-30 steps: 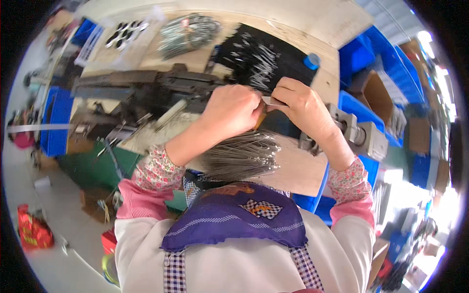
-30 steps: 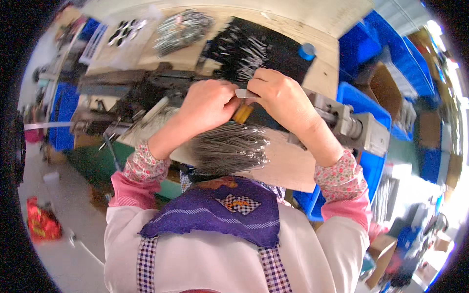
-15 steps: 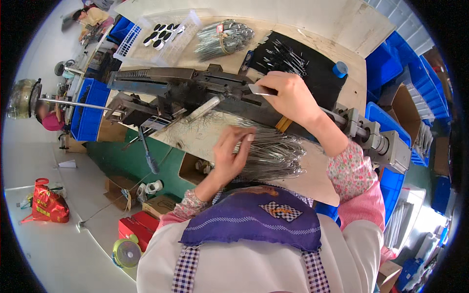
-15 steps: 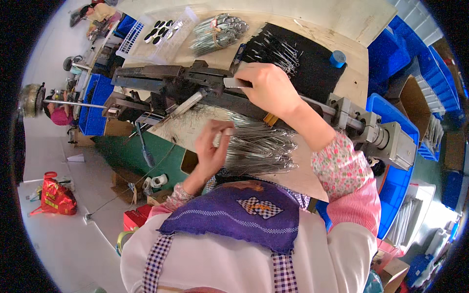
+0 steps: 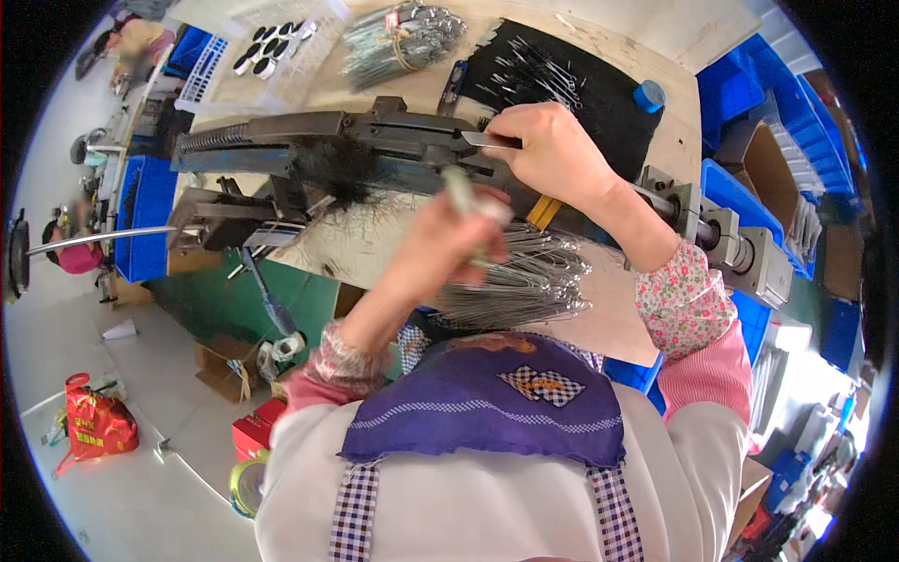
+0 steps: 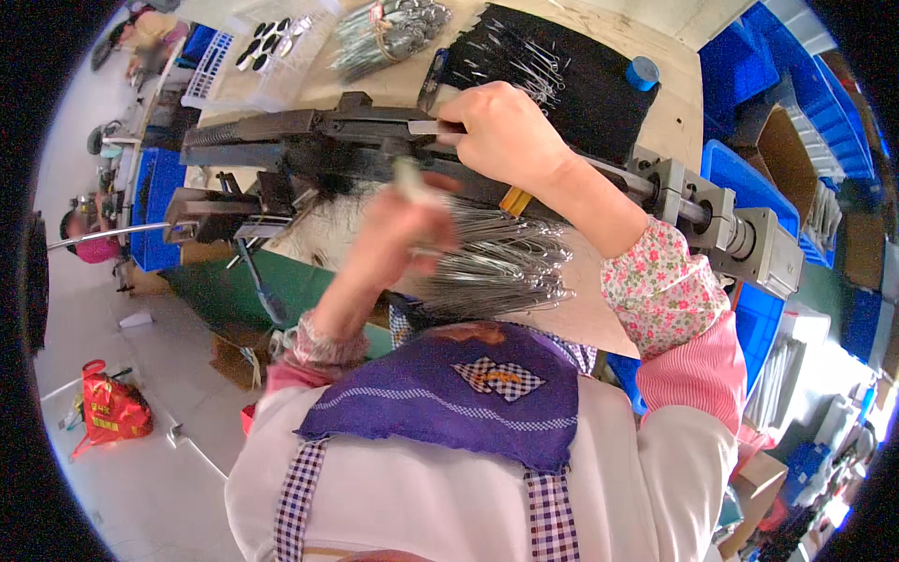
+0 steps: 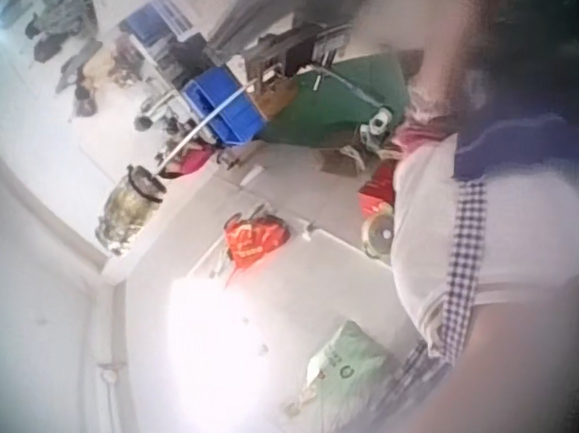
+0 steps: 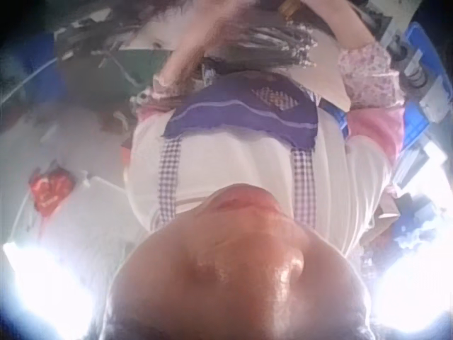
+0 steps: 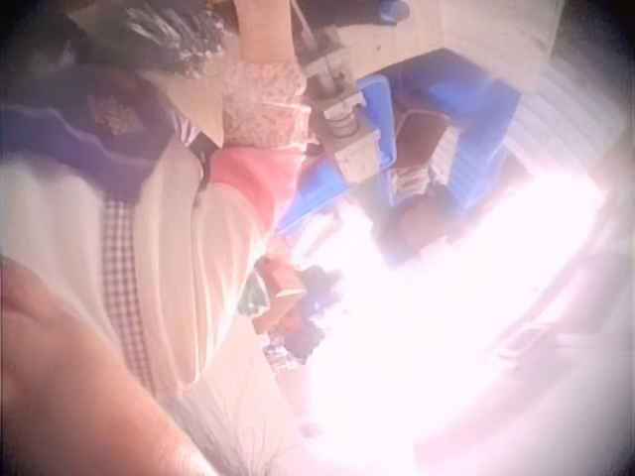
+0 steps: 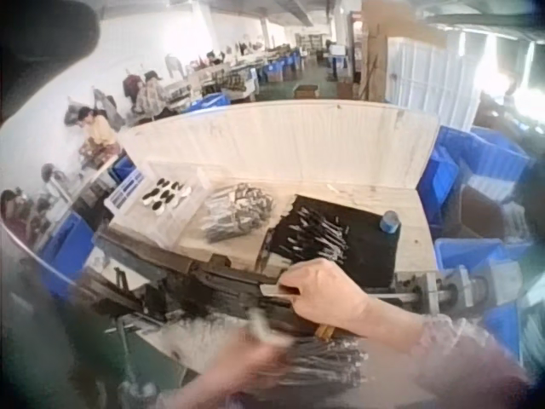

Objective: The operator uses a manual assembly machine to combine metal wire and plastic components into finished parts.

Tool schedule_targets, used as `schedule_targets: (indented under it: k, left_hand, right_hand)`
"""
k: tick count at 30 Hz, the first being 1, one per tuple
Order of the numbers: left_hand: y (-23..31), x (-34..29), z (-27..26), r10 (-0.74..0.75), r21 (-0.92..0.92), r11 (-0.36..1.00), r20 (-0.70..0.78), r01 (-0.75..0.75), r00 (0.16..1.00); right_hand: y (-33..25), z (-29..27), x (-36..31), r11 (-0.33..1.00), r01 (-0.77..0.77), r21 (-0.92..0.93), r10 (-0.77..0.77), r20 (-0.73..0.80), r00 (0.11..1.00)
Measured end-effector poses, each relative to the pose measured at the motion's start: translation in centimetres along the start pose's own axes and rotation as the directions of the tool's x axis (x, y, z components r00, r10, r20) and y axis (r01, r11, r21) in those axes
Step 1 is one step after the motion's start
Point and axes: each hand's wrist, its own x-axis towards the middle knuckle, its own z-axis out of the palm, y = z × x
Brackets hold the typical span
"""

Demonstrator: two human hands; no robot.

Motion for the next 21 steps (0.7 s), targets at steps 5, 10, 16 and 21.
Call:
schedule_targets:
  k: [5, 10, 16, 21]
  left_hand:
    - [-5.7, 4.0, -1.1, 0.566, 0.628, 0.657, -0.046, -0.417, 0.823]
    - [-5.9, -1.7, -6.7, 0.025, 0.068, 0.998, -0.218, -0.011, 0.976]
    - [-8.4, -10.1, -15.6, 0.932, 0.894, 0.273, -0.337, 0.354, 0.133]
    - [-12.4, -8.8, -14.6, 0.558, 0.640, 0.762, -0.725, 0.097, 0.404]
  right_hand:
    - [-1.1, 0.1, -0.7, 0.987, 0.042, -0.154, -0.058, -0.097, 0.994]
    - [-4.5, -0.7, -9.6, 0.996, -0.006, -0.094, 0.013, 0.079, 0.997]
    - [0.8, 1.1, -11.1, 0.956, -0.169, -0.238, 0.173, -0.007, 0.985]
    - [1.8, 2.4, -9.1, 0.948, -0.271, -0.169, 0.275, -0.004, 0.962]
